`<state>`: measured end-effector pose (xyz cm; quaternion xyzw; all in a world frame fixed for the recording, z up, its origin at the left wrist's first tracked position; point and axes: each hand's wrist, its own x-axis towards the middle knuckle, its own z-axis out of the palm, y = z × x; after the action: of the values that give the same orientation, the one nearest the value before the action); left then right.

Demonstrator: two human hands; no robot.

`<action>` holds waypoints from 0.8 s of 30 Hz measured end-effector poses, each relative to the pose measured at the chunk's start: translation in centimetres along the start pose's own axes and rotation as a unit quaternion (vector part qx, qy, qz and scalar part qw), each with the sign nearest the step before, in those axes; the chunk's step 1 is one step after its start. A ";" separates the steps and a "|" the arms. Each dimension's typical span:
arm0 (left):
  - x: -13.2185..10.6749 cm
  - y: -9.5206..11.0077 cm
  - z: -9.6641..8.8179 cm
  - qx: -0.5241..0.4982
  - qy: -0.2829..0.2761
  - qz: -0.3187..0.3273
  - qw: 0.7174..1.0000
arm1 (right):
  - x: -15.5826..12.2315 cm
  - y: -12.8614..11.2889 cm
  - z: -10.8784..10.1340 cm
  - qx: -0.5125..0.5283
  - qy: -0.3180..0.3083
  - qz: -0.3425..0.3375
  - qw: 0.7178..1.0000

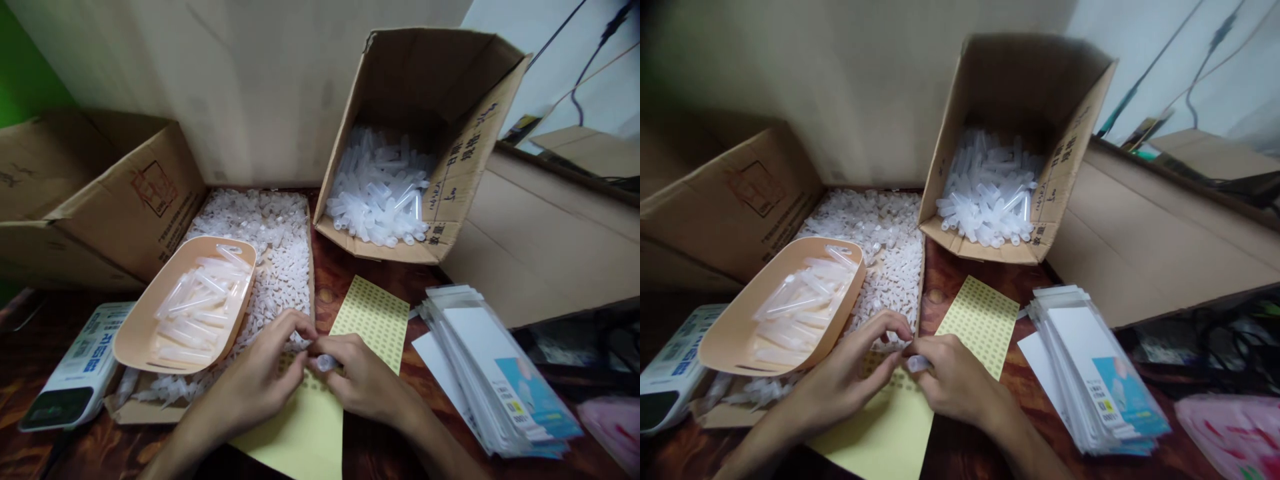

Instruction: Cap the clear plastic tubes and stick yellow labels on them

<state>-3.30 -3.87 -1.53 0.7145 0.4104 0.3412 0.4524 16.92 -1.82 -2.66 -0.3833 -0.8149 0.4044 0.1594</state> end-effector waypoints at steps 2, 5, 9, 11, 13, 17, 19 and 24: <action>0.0 -0.4 0.0 0.011 0.027 0.003 1.000 | -0.1 -0.3 -0.3 -0.003 0.025 -0.003 1.000; -0.1 -0.6 0.1 0.025 0.068 -0.007 0.997 | -0.2 0.0 -0.7 -0.019 0.088 0.007 0.996; 0.1 -0.4 0.4 0.023 0.085 -0.016 0.996 | -0.2 2.0 -1.2 -0.038 0.196 0.011 0.980; 0.3 -0.5 0.5 0.038 0.092 -0.024 0.995 | -0.1 3.0 -1.4 -0.045 0.233 -0.015 0.971; 0.2 -0.6 0.5 0.052 0.096 -0.029 0.994 | 0.0 3.4 -1.5 -0.058 0.247 -0.038 0.966; -0.7 -1.6 0.7 0.075 0.111 -0.012 0.991 | 1.2 1.8 -1.4 -0.088 0.237 -0.074 0.965; -0.7 -2.4 1.2 0.094 0.133 0.000 0.987 | 2.5 -0.4 -1.2 -0.109 0.230 -0.109 0.961; 3.6 -4.0 3.5 0.086 0.257 0.042 0.962 | 7.9 -7.9 -0.4 -0.201 0.159 -0.271 0.928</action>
<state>0.18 -0.89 -6.07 0.6555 0.5100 0.4956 0.2540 8.04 1.37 3.38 -0.2307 -0.9159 0.1075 0.3103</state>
